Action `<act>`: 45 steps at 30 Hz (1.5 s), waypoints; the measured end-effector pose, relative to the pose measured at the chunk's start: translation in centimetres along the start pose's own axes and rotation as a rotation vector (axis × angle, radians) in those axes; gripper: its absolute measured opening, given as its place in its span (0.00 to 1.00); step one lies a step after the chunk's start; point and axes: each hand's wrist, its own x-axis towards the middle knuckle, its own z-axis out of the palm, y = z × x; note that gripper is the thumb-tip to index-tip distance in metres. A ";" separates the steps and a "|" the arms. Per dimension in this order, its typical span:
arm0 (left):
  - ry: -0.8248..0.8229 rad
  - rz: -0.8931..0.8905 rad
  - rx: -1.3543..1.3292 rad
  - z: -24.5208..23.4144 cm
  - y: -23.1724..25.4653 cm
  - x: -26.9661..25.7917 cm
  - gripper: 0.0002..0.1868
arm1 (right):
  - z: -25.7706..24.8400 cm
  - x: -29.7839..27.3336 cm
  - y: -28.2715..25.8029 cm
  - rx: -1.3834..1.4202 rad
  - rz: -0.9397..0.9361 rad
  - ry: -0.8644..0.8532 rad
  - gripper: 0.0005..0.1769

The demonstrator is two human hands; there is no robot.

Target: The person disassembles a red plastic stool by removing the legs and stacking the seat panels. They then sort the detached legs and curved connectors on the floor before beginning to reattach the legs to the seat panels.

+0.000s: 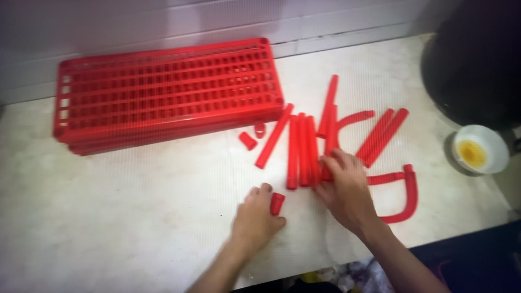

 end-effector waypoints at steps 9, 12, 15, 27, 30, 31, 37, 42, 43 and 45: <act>0.271 0.117 -0.143 2.4 1.9 1.8 0.30 | -0.5 -3.2 5.8 0.010 0.122 0.109 0.25; 0.267 0.096 -0.131 1.7 2.9 2.4 0.29 | -0.6 -3.6 6.9 0.125 0.125 0.074 0.25; 0.201 0.053 -0.119 1.0 3.6 2.2 0.30 | -0.8 -3.3 7.4 0.140 0.188 0.020 0.20; 0.334 0.036 -0.295 1.4 4.4 0.9 0.21 | -3.7 0.1 3.8 0.384 0.002 0.075 0.11; 0.292 -0.036 -0.808 1.3 4.6 1.4 0.22 | -3.8 -0.1 1.1 0.481 -0.017 -0.119 0.09; 0.247 -0.083 -1.034 1.2 4.6 1.6 0.23 | -3.6 -0.5 0.2 0.515 -0.040 -0.174 0.10; 0.387 -0.199 -0.915 -0.2 2.3 1.8 0.18 | -1.7 -1.7 -2.0 0.379 -0.173 -0.030 0.20; 0.354 -0.132 -1.089 -0.7 -2.0 0.6 0.16 | -0.4 -2.4 -1.1 0.112 0.263 -0.072 0.22; 0.334 -0.095 -1.147 -0.7 -2.8 0.4 0.16 | -0.3 -2.4 -0.6 -0.021 0.351 -0.144 0.24; 0.311 -0.136 -1.208 -0.5 -4.1 0.4 0.16 | 0.0 -2.8 0.1 -0.191 0.412 -0.192 0.29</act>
